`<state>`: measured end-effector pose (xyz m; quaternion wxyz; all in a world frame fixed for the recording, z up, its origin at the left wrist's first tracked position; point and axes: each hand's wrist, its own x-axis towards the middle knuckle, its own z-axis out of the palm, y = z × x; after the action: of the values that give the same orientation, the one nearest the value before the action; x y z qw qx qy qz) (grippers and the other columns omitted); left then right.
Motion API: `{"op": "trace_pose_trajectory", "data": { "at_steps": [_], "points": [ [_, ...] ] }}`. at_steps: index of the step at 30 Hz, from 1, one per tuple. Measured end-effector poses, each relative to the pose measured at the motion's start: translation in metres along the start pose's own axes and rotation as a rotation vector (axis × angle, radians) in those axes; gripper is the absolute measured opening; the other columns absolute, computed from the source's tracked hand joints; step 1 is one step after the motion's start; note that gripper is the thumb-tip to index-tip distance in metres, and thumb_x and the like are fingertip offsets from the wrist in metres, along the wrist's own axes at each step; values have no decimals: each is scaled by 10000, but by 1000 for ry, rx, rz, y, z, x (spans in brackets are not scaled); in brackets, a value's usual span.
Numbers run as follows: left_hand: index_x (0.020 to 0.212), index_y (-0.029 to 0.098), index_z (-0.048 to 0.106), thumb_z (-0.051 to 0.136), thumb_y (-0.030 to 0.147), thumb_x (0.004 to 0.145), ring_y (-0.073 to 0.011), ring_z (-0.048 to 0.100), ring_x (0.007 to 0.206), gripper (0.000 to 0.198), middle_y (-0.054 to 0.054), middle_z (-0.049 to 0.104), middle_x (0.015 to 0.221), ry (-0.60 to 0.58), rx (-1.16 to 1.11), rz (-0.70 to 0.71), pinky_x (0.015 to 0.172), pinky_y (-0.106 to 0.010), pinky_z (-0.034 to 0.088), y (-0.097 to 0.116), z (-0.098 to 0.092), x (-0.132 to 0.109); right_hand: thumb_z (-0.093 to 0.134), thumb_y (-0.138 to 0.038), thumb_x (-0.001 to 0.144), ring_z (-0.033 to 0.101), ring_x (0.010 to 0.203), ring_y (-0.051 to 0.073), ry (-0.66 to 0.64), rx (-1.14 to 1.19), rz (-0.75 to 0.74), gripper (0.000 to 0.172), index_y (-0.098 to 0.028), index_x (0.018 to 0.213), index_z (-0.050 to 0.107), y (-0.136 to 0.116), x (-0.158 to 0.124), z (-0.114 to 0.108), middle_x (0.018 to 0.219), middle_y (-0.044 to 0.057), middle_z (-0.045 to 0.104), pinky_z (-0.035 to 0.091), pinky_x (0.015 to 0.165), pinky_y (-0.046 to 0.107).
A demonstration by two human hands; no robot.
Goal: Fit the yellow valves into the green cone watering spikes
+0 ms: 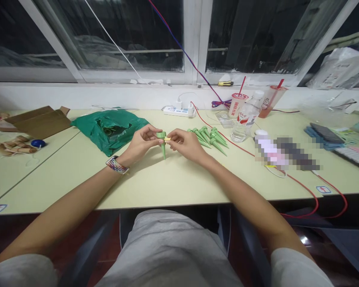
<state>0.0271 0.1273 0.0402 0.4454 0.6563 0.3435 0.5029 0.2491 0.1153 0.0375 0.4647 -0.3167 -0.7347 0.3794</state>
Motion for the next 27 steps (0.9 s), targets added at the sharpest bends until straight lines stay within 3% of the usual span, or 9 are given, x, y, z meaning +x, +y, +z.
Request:
{"op": "trace_pose_trajectory", "data": {
  "at_steps": [3,6,10,15,19,23,27],
  "points": [
    [1033,166,663,920,336,704,-199,747,830,451,-40,726,916,7,-8,3,799,-335,615,-3,-1,1,707,-356,896,698,796,190,-75,-383,94,280,-221,1141,698,-11,-9,-39,883,25,756,525,743,322],
    [1074,176,662,898,317,729,-200,748,858,441,-43,710,969,-6,-20,19,835,-354,617,-8,1,2,677,-333,888,670,757,197,-171,-740,286,152,-210,943,746,-20,-28,-82,845,37,747,455,679,313],
    [1147,197,661,856,270,769,-182,728,909,432,-37,693,1007,-32,-34,21,887,-339,595,-10,6,3,686,-350,853,670,762,206,-198,-912,451,139,-233,872,760,-21,-55,-114,848,33,750,433,658,306],
    [1163,190,705,791,275,819,-204,705,989,365,-65,704,1032,-16,-70,-20,854,-315,576,-6,11,1,697,-315,811,679,745,201,-235,-893,534,113,-232,849,763,-8,-67,-111,884,37,769,427,618,300],
    [1155,201,697,770,291,838,-213,710,999,337,-66,707,1004,4,-115,-35,817,-310,565,-5,12,1,662,-223,796,676,719,190,-274,-853,510,71,-213,809,731,7,-65,-109,828,30,755,430,612,294],
    [1124,192,671,802,290,818,-192,715,931,347,-56,712,963,9,-170,-55,814,-314,559,-7,12,1,636,-219,835,654,724,188,-257,-827,351,55,-200,812,682,8,-55,-103,834,40,729,432,621,294],
    [1124,195,646,856,260,765,-150,691,792,421,-27,706,902,12,-305,-144,786,-313,564,-5,13,-1,588,-228,915,670,832,195,-147,-700,126,69,-212,894,652,-6,-34,-78,915,38,730,468,702,300]
  ]
}}
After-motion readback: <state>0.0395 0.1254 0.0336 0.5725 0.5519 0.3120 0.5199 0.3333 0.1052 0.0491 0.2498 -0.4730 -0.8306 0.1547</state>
